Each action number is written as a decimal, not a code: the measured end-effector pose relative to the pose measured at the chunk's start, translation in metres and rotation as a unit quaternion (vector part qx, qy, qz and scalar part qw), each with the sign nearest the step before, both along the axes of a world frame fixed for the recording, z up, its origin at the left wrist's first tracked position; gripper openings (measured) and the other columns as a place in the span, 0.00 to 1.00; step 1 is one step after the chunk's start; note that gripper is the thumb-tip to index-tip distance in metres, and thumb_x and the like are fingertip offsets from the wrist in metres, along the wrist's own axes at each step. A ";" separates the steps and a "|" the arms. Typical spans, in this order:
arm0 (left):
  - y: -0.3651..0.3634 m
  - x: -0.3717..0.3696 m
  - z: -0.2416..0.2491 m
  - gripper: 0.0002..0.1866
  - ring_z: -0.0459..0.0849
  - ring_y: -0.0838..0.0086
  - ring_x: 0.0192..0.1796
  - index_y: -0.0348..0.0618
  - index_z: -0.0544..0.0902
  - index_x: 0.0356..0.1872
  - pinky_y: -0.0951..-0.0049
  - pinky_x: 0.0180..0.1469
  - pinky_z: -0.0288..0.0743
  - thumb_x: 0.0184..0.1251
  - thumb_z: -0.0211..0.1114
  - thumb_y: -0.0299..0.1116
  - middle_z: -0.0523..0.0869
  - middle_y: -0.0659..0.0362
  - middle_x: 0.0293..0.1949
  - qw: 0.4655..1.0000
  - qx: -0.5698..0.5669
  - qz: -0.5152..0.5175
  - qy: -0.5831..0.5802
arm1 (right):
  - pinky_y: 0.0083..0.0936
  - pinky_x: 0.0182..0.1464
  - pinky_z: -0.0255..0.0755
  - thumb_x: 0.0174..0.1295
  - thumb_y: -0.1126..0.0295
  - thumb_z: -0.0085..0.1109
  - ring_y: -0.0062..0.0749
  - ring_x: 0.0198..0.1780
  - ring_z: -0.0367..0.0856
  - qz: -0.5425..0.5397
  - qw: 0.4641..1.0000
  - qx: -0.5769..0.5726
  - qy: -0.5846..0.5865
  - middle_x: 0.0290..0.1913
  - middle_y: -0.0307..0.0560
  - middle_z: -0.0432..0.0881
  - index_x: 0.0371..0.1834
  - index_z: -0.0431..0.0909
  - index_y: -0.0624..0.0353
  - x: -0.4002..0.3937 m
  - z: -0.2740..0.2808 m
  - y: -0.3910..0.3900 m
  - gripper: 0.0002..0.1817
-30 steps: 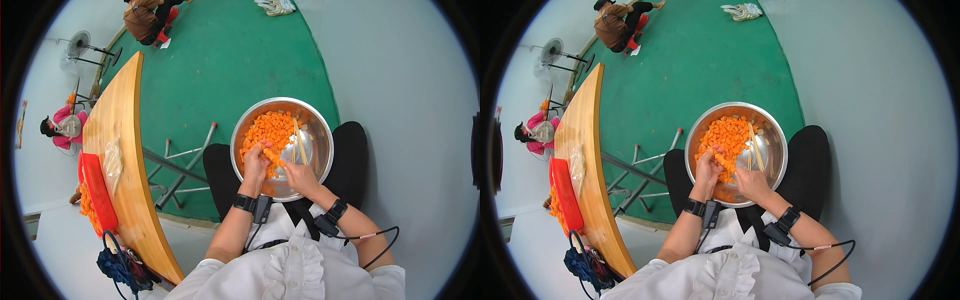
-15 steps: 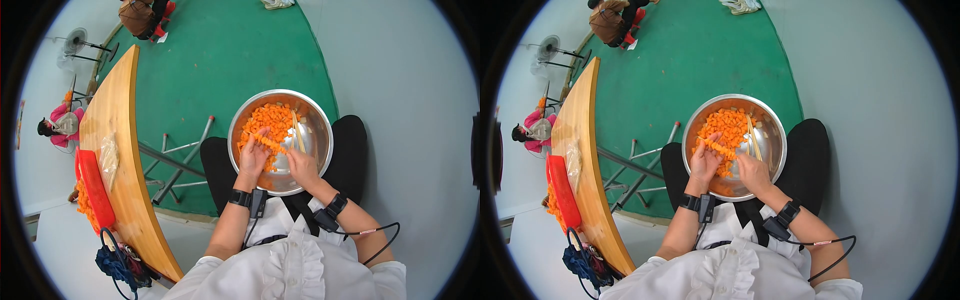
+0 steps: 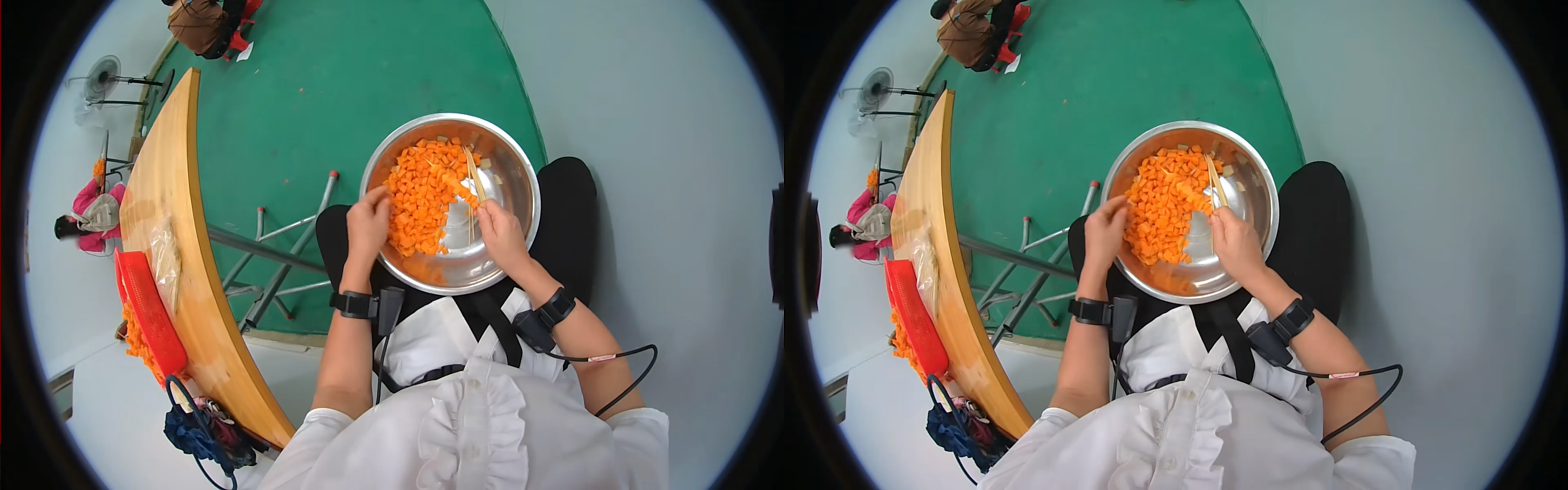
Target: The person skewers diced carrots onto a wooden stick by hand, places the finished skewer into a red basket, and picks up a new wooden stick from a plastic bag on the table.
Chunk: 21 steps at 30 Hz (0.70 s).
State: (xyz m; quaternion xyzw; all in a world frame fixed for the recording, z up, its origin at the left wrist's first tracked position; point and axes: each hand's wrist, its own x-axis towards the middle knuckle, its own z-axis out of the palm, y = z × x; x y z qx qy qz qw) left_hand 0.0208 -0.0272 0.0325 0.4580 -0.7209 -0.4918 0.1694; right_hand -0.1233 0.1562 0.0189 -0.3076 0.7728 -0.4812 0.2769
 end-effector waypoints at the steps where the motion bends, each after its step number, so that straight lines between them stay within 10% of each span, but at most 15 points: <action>1: 0.001 0.001 -0.002 0.11 0.82 0.57 0.35 0.33 0.79 0.41 0.69 0.38 0.77 0.58 0.58 0.27 0.81 0.47 0.40 0.967 -0.191 -0.136 -0.103 | 0.42 0.30 0.67 0.64 0.69 0.43 0.55 0.28 0.76 0.006 1.000 -0.007 0.017 0.24 0.60 0.76 0.30 0.70 0.63 -0.002 -0.001 -0.001 0.10; 6: 0.029 0.000 -0.023 0.02 0.79 0.54 0.33 0.37 0.76 0.23 0.59 0.35 0.74 0.47 0.61 0.24 0.77 0.49 0.27 0.872 -0.348 -0.248 -0.239 | 0.44 0.29 0.65 0.63 0.68 0.45 0.57 0.28 0.74 0.024 0.999 -0.007 0.023 0.22 0.61 0.74 0.28 0.69 0.64 0.000 -0.002 0.002 0.10; 10: 0.032 -0.006 -0.038 0.07 0.82 0.60 0.33 0.36 0.81 0.33 0.69 0.34 0.76 0.54 0.63 0.27 0.82 0.51 0.30 0.923 -0.233 -0.193 -0.239 | 0.37 0.30 0.66 0.64 0.69 0.45 0.52 0.28 0.75 0.060 0.998 0.021 0.011 0.23 0.59 0.74 0.31 0.71 0.65 -0.003 -0.002 0.002 0.10; 14: 0.024 -0.009 -0.035 0.12 0.81 0.82 0.33 0.31 0.78 0.43 0.87 0.32 0.72 0.67 0.53 0.29 0.83 0.60 0.33 0.971 0.235 0.051 0.008 | 0.43 0.30 0.65 0.63 0.68 0.46 0.57 0.28 0.75 0.057 0.998 -0.018 -0.010 0.23 0.61 0.74 0.29 0.70 0.64 -0.004 -0.005 0.003 0.10; 21: 0.030 -0.008 -0.041 0.17 0.75 0.85 0.24 0.32 0.70 0.56 0.87 0.24 0.67 0.68 0.50 0.27 0.79 0.62 0.26 0.964 0.221 0.114 0.093 | 0.43 0.29 0.66 0.62 0.68 0.46 0.55 0.27 0.75 0.153 0.987 -0.004 0.058 0.22 0.59 0.75 0.27 0.69 0.62 0.004 0.002 0.002 0.10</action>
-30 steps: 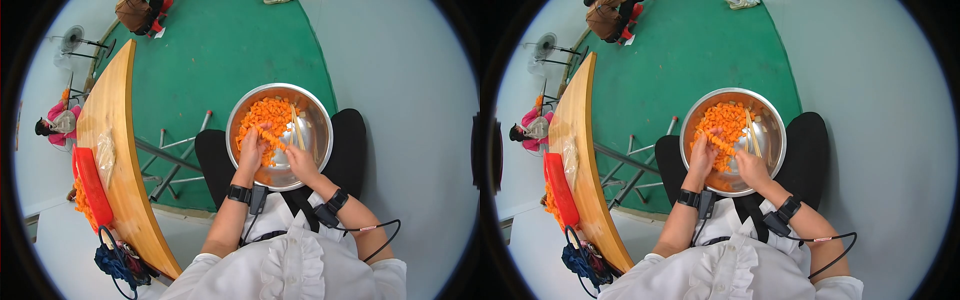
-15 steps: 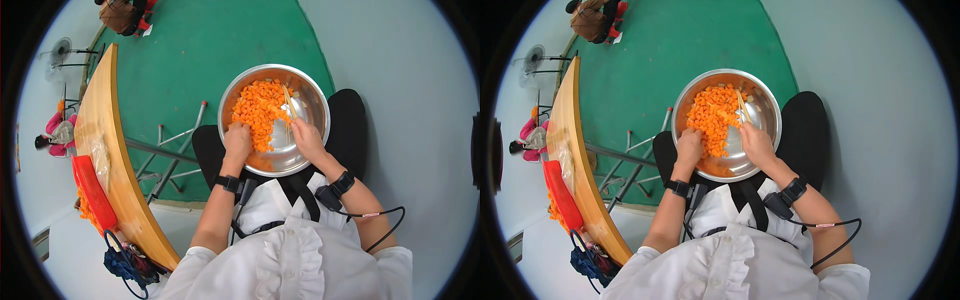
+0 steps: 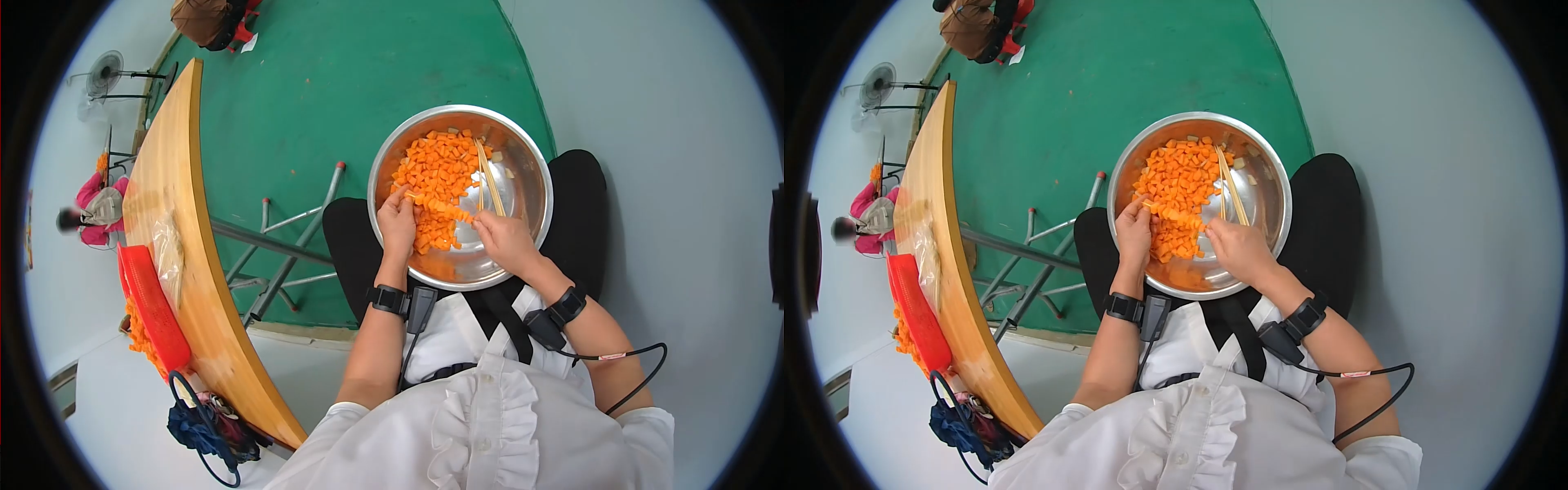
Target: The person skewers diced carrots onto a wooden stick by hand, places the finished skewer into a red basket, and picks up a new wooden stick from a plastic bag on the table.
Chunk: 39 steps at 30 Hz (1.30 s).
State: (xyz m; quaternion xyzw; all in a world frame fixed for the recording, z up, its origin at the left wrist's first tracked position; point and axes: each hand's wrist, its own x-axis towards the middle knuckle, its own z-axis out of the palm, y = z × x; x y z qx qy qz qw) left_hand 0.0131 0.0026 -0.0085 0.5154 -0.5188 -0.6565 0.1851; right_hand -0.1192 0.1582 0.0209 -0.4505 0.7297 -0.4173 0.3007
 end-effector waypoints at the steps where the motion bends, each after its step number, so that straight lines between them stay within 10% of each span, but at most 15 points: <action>1: 0.001 -0.002 0.002 0.17 0.71 0.86 0.22 0.32 0.70 0.56 0.87 0.24 0.66 0.67 0.49 0.25 0.76 0.64 0.23 1.000 -0.010 0.013 -0.006 | 0.43 0.29 0.66 0.62 0.68 0.46 0.54 0.27 0.75 0.007 1.000 -0.002 0.017 0.22 0.58 0.75 0.26 0.68 0.62 0.001 0.000 0.000 0.10; 16: 0.001 -0.004 -0.007 0.09 0.74 0.85 0.25 0.31 0.72 0.44 0.88 0.26 0.69 0.63 0.52 0.22 0.83 0.57 0.36 0.998 -0.051 0.031 0.006 | 0.42 0.26 0.68 0.60 0.69 0.47 0.51 0.24 0.76 0.026 0.994 0.019 0.102 0.19 0.55 0.75 0.28 0.69 0.60 0.002 0.002 0.001 0.07; 39: 0.001 -0.003 -0.017 0.10 0.81 0.80 0.27 0.29 0.74 0.43 0.84 0.29 0.72 0.61 0.55 0.23 0.83 0.57 0.28 0.994 -0.102 0.033 -0.006 | 0.38 0.23 0.68 0.59 0.69 0.50 0.50 0.21 0.75 -0.005 0.993 0.010 0.118 0.18 0.55 0.73 0.24 0.70 0.60 0.003 0.004 0.001 0.09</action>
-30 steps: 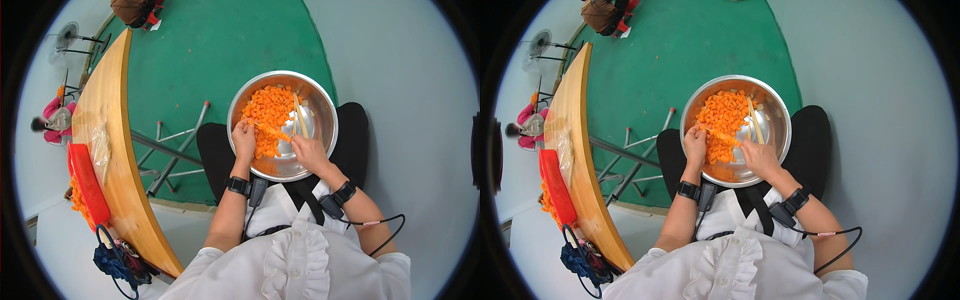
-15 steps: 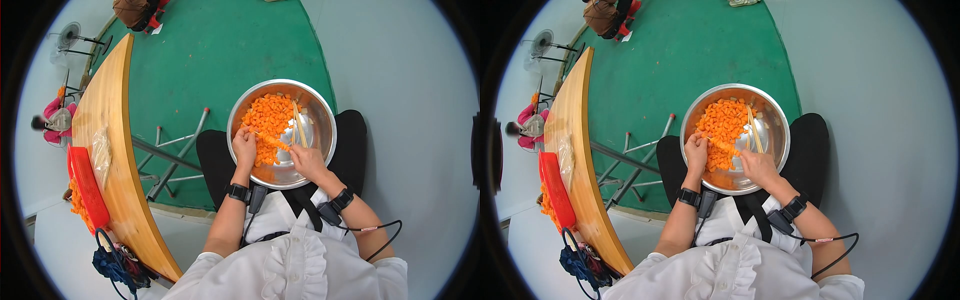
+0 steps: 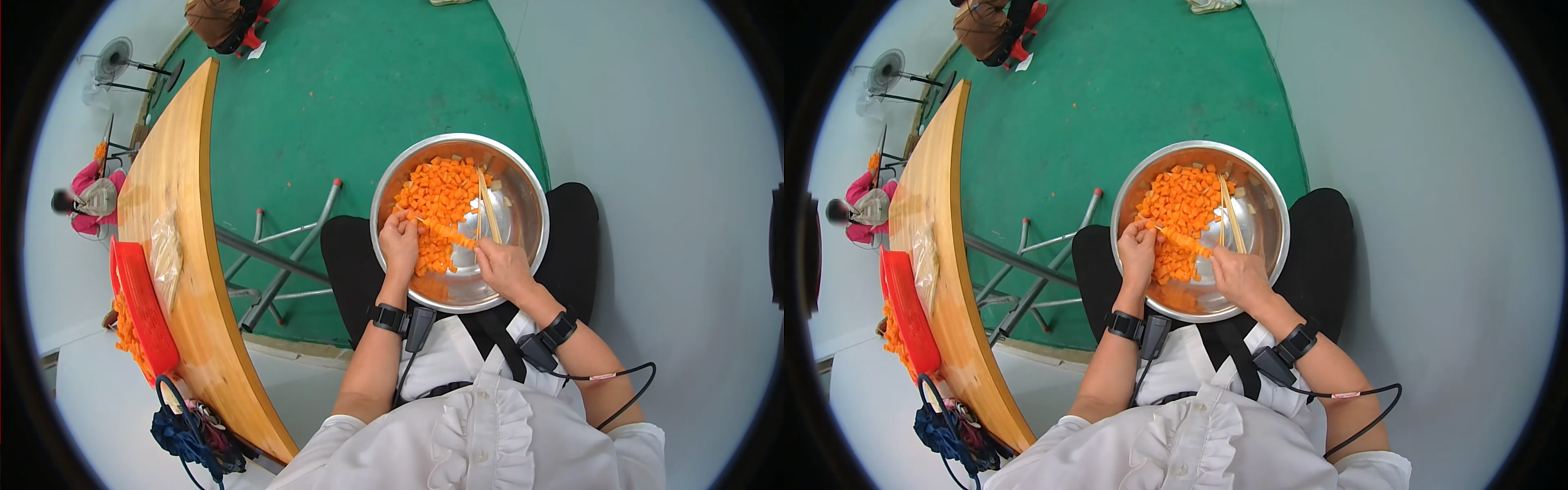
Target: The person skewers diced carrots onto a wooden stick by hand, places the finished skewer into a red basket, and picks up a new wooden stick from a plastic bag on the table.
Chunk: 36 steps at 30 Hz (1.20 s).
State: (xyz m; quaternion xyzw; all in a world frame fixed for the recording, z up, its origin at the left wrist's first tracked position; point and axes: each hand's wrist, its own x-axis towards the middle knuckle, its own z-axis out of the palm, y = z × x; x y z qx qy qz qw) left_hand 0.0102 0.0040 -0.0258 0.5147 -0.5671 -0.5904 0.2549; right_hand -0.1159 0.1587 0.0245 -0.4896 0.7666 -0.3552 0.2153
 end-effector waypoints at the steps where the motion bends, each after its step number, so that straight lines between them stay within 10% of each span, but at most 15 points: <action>1: 0.000 0.000 0.000 0.10 0.81 0.80 0.27 0.30 0.74 0.43 0.84 0.29 0.72 0.61 0.55 0.22 0.83 0.57 0.28 1.000 -0.001 0.000 -0.003 | 0.38 0.23 0.68 0.59 0.69 0.50 0.50 0.21 0.75 0.000 1.000 0.002 -0.003 0.18 0.55 0.73 0.24 0.70 0.60 0.000 0.000 0.000 0.09; 36: 0.000 0.001 0.000 0.09 0.81 0.80 0.28 0.32 0.76 0.42 0.82 0.30 0.73 0.61 0.54 0.22 0.82 0.57 0.28 0.999 -0.024 -0.032 -0.021 | 0.38 0.23 0.67 0.58 0.70 0.51 0.49 0.22 0.75 0.014 1.000 -0.003 0.010 0.19 0.54 0.74 0.23 0.71 0.60 0.001 -0.004 0.002 0.08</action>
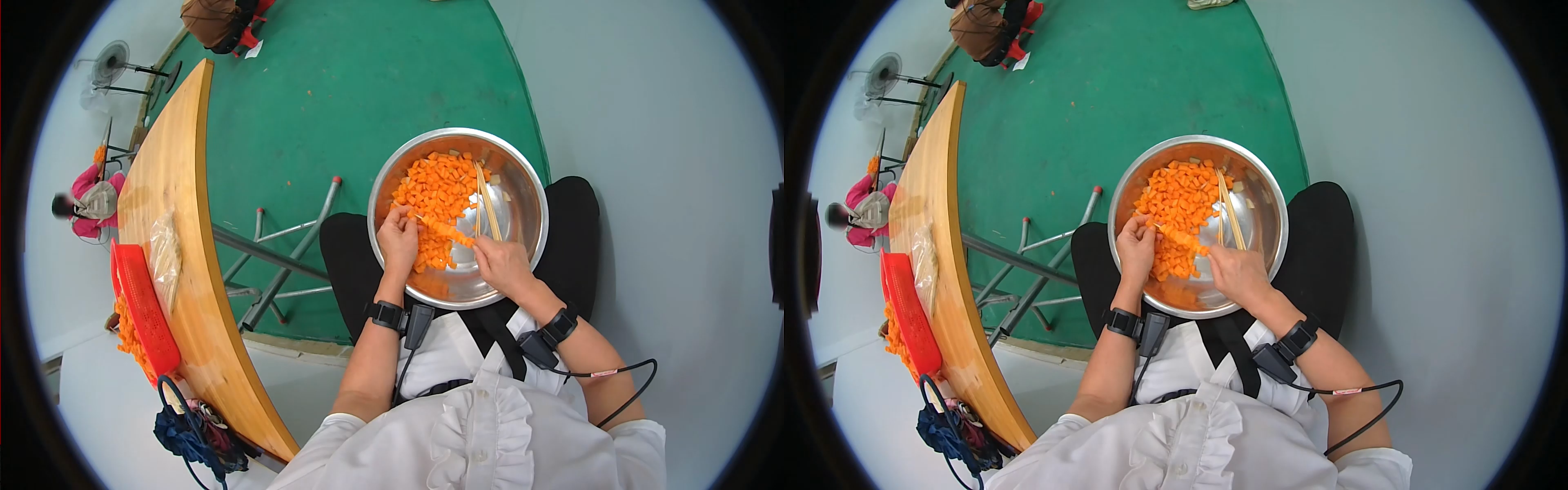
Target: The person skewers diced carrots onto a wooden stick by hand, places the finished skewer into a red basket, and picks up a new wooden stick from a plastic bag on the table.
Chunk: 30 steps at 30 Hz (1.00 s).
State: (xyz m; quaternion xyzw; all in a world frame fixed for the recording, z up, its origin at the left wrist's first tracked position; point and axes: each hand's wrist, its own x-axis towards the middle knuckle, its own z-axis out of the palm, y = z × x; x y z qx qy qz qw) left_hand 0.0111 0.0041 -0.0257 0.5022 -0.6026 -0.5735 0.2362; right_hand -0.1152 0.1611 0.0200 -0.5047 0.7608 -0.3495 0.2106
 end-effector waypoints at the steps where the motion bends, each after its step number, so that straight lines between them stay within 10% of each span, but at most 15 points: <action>1: 0.000 0.001 -0.001 0.10 0.81 0.78 0.28 0.32 0.77 0.42 0.79 0.31 0.74 0.60 0.55 0.22 0.83 0.56 0.28 1.000 -0.024 -0.006 -0.017 | 0.38 0.23 0.67 0.58 0.70 0.50 0.49 0.22 0.75 0.002 1.000 0.003 -0.005 0.19 0.54 0.74 0.23 0.71 0.60 0.000 -0.001 0.000 0.08; 6: 0.000 0.000 0.017 0.09 0.83 0.70 0.29 0.34 0.79 0.39 0.73 0.32 0.75 0.57 0.56 0.22 0.83 0.51 0.26 0.970 -0.213 -0.068 -0.096 | 0.32 0.23 0.66 0.60 0.69 0.47 0.39 0.20 0.75 -0.006 0.978 -0.009 -0.210 0.17 0.51 0.74 0.28 0.73 0.63 0.000 -0.008 -0.002 0.09; 10: -0.001 0.002 0.020 0.08 0.84 0.67 0.29 0.35 0.80 0.38 0.73 0.32 0.75 0.56 0.57 0.21 0.83 0.49 0.26 0.963 -0.242 -0.084 -0.087 | 0.30 0.25 0.66 0.60 0.68 0.46 0.35 0.21 0.75 -0.029 0.828 0.133 -0.544 0.20 0.49 0.76 0.30 0.73 0.64 -0.003 -0.017 -0.003 0.10; 13: -0.002 0.003 0.019 0.09 0.84 0.68 0.29 0.35 0.80 0.38 0.74 0.32 0.75 0.56 0.57 0.21 0.83 0.49 0.26 0.971 -0.218 -0.082 -0.063 | 0.31 0.25 0.66 0.60 0.68 0.46 0.40 0.21 0.75 -0.041 0.823 0.156 -0.544 0.20 0.53 0.76 0.29 0.73 0.64 -0.003 -0.015 -0.005 0.10; 16: -0.002 0.002 0.019 0.09 0.84 0.70 0.30 0.34 0.79 0.39 0.75 0.33 0.75 0.56 0.57 0.21 0.83 0.50 0.26 0.972 -0.209 -0.084 -0.067 | 0.33 0.24 0.67 0.58 0.71 0.47 0.43 0.20 0.75 -0.027 0.975 0.012 -0.222 0.18 0.54 0.74 0.27 0.73 0.64 0.003 -0.010 -0.003 0.08; 22: -0.003 0.005 0.016 0.12 0.82 0.77 0.35 0.31 0.77 0.45 0.80 0.38 0.75 0.59 0.54 0.19 0.83 0.56 0.32 0.988 -0.105 -0.102 -0.044 | 0.39 0.25 0.68 0.56 0.71 0.51 0.52 0.23 0.75 -0.019 1.000 -0.015 -0.008 0.20 0.55 0.75 0.23 0.71 0.62 0.003 0.001 -0.004 0.07; 30: -0.007 0.008 0.012 0.17 0.81 0.79 0.36 0.34 0.78 0.45 0.81 0.38 0.73 0.53 0.50 0.17 0.83 0.56 0.32 0.990 -0.058 -0.124 -0.019 | 0.36 0.27 0.68 0.58 0.68 0.49 0.48 0.24 0.76 -0.025 0.973 0.053 -0.224 0.21 0.57 0.76 0.26 0.72 0.65 0.004 -0.004 -0.004 0.10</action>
